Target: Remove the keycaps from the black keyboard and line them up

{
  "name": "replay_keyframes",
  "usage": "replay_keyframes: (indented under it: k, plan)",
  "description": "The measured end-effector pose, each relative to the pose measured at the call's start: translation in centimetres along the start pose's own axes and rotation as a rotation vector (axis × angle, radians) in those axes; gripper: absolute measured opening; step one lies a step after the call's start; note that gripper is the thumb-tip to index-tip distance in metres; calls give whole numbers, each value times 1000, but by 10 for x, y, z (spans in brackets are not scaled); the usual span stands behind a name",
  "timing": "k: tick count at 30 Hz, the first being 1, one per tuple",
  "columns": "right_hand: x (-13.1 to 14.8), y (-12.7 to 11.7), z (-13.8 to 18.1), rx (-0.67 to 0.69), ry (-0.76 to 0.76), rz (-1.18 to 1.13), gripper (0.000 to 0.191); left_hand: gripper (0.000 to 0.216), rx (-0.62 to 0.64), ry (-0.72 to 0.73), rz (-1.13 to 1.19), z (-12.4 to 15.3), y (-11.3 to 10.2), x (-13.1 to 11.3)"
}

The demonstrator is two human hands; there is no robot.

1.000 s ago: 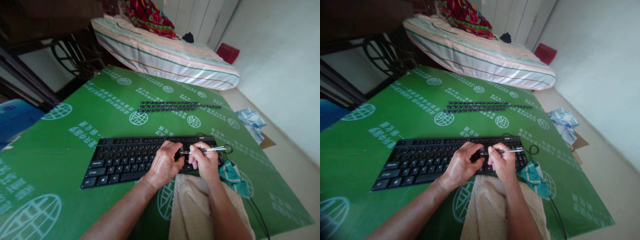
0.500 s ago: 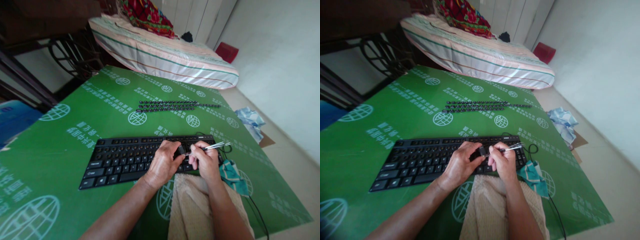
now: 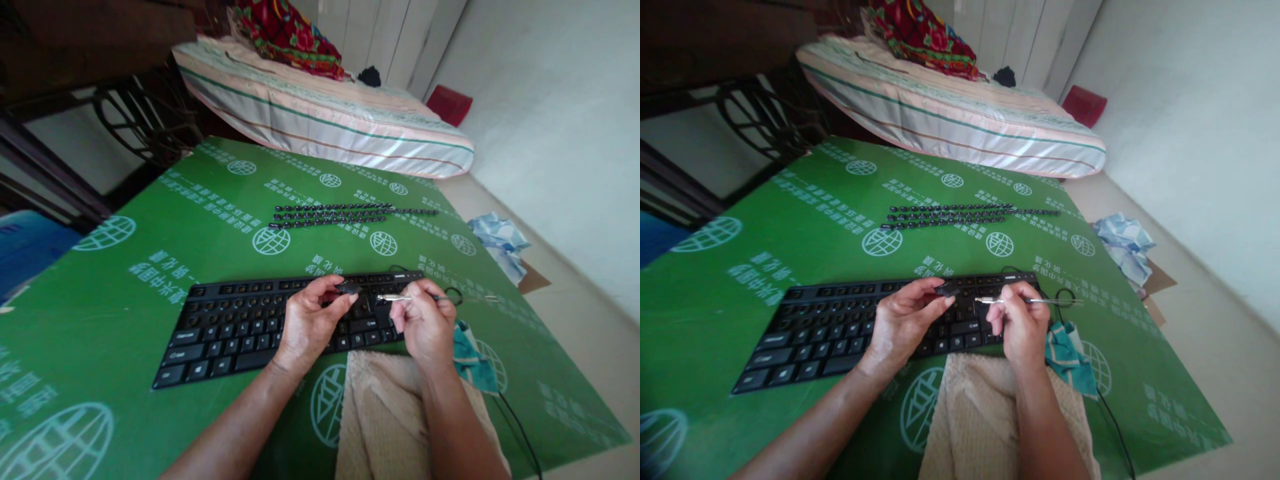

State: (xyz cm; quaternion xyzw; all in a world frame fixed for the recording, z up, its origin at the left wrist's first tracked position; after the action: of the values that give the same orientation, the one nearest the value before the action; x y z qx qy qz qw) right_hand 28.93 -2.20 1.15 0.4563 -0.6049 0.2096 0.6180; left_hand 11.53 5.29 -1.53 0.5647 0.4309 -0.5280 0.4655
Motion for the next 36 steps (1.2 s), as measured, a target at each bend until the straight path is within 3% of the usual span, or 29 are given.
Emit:
replay_keyframes:
  k: [5,12,20,30,36]
  plan:
    - [2,-15,-4,-112,-42,-24,17,27,-111,-110,297,-3,-6,-3]
    - [-1,-20,-4,-129,-85,208,19,29,-127,-150,324,-5,-8,-3]
    - [-1,-3,-1,74,-97,661,24,30,-97,-157,305,-6,-6,-1]
    - [-9,14,3,215,-111,772,21,28,-77,-153,300,-4,-4,-4]
    - [1,0,1,20,-180,719,21,26,-72,-137,285,-3,-3,-6]
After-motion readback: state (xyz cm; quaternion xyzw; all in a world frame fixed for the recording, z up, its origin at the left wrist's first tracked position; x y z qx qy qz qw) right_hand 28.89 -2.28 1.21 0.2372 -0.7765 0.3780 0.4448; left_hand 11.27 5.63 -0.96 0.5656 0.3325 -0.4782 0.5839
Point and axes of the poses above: each hand's wrist, its own z-axis away from the middle knuckle, its own y-axis out of the palm, x = y × z, the point moved 7 cm from there along -z, towards the middle knuckle, and after that the axes turned 1 degree about x, right-handed, at the moved point
